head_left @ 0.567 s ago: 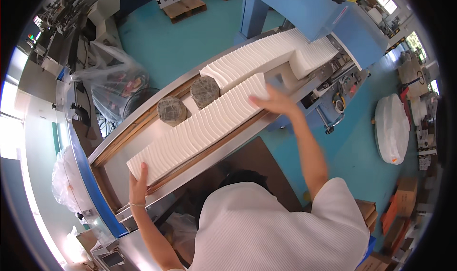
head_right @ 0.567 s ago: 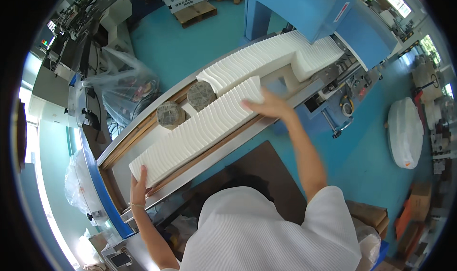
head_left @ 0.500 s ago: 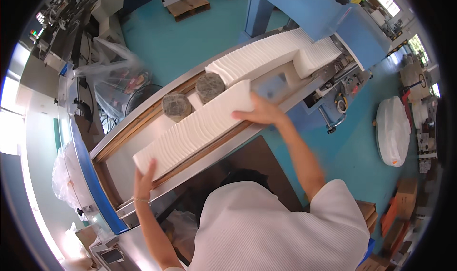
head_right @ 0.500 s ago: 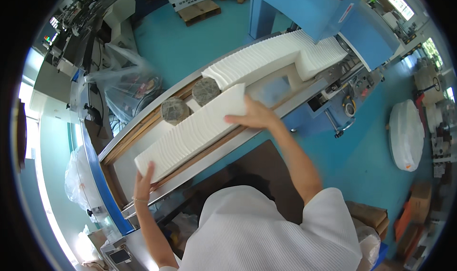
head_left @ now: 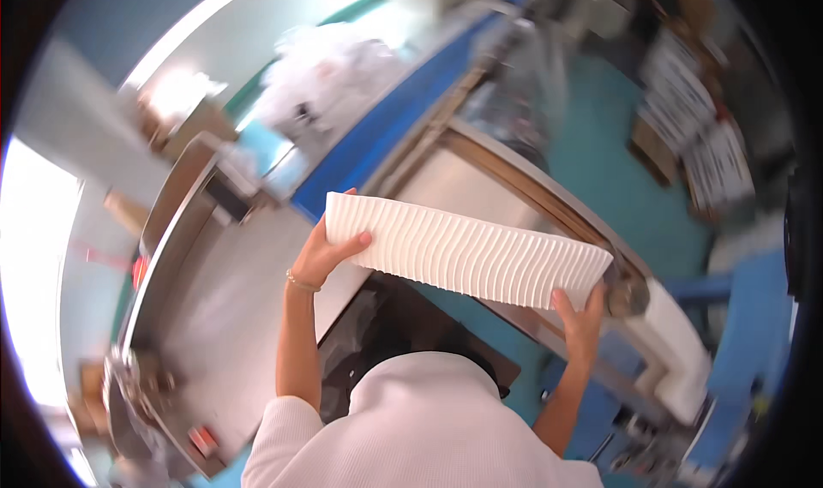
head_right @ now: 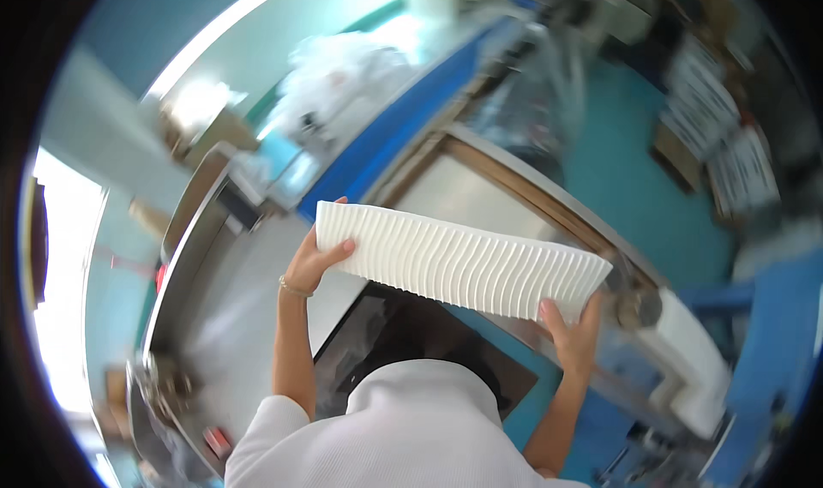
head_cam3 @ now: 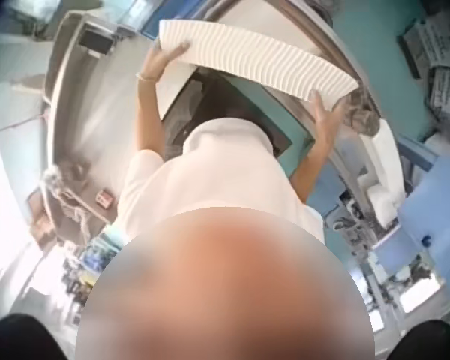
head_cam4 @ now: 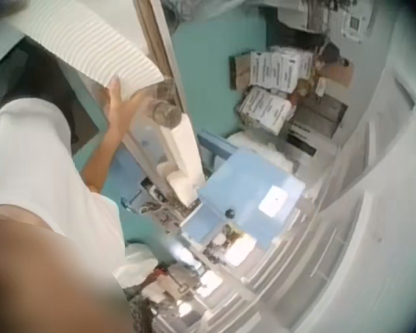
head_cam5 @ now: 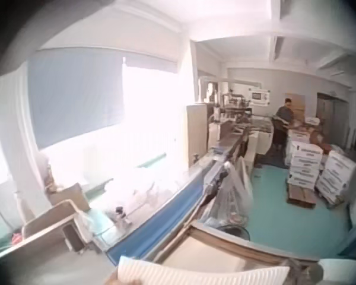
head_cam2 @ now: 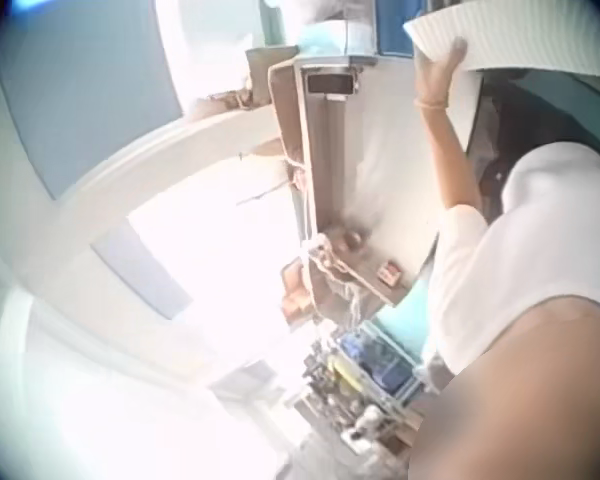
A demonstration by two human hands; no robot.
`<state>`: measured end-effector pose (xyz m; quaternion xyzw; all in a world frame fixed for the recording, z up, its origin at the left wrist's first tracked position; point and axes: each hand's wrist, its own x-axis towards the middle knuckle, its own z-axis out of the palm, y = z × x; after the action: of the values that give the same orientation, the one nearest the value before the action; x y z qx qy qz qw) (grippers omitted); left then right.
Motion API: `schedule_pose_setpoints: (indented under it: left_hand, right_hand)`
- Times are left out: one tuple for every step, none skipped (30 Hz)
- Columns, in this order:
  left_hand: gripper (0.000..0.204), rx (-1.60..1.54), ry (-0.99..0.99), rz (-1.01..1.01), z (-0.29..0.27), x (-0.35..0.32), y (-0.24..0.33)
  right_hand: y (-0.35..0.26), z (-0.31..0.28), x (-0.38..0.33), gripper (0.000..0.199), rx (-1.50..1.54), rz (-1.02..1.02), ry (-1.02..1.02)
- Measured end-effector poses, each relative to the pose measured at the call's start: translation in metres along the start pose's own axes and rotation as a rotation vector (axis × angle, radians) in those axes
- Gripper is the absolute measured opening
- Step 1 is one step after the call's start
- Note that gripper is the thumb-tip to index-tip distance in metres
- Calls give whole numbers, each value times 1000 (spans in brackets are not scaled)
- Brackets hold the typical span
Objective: Organize and place stacks of folded paper products onto a conveyor belt.
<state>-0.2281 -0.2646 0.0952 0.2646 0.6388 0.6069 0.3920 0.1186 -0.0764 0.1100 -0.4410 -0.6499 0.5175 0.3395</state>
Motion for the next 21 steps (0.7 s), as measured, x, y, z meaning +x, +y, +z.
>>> schedule_pose_setpoints:
  left_hand:
    - [79,-20,106,8,-28,-24,-6]
    - [81,-56,221,6,-55,-49,-16]
    - [83,-91,313,2,-80,-76,-27]
    - [82,-87,461,-24,-103,-113,-40]
    - [81,-133,593,-37,-121,-154,-57]
    - [80,-179,709,-47,-128,-192,-72]
    - [77,-247,833,-67,-129,-227,-84]
    - [75,-313,952,-86,-125,-258,-95]
    - [73,-364,1073,-217,-116,-284,-104]
    - [71,-413,1177,-352,-106,-305,-108]
    - [69,-397,1264,-394,-93,-323,-119]
    - [67,-379,1346,-434,-79,-334,-131]
    - [68,-381,1451,-344,-62,-341,-142]
    - [68,-377,1539,-250,-47,-342,-152]
    - [73,-367,1600,-244,-34,-344,-171]
    - [79,-358,1659,-238,-24,-340,-183]
    - [81,-509,1655,-368,-15,-324,-166]
    - [80,-576,1596,-424,-11,-308,-149]
    - [78,-596,1591,-373,-5,-295,-148]
    - [77,-644,1574,-306,-2,-279,-141]
    - [77,-688,1544,-238,-1,-260,-131]
  right_hand:
    - [-2,24,9,61,85,-50,-107]
    - [-21,54,17,62,47,-62,-248]
    - [-16,87,26,61,54,-120,-373]
    - [-11,122,33,61,62,-176,-495]
    - [-29,161,30,61,31,-100,-630]
    - [-30,198,32,64,19,-109,-787]
    - [-21,237,34,66,8,-115,-935]
    - [-12,277,32,71,-23,-132,-1037]
    - [0,318,28,76,-55,-151,-1136]
    - [14,357,25,81,-159,-199,-1217]
    - [23,396,18,87,-260,-250,-1300]
    - [21,432,9,89,-255,-235,-1441]
    - [15,469,-1,92,-248,-220,-1584]
    - [7,507,-7,91,-281,-326,-1673]
    - [-4,540,-16,90,-312,-431,-1764]
    - [-21,571,-23,86,-397,-479,-1803]
    - [-33,595,-27,83,-489,-521,-1826]
    - [-36,612,-35,81,-537,-685,-1613]
    - [-38,624,-48,79,-576,-838,-1397]
    - [-44,624,-65,63,-511,-881,-1147]
    - [-39,621,-71,63,-511,-876,-1136]
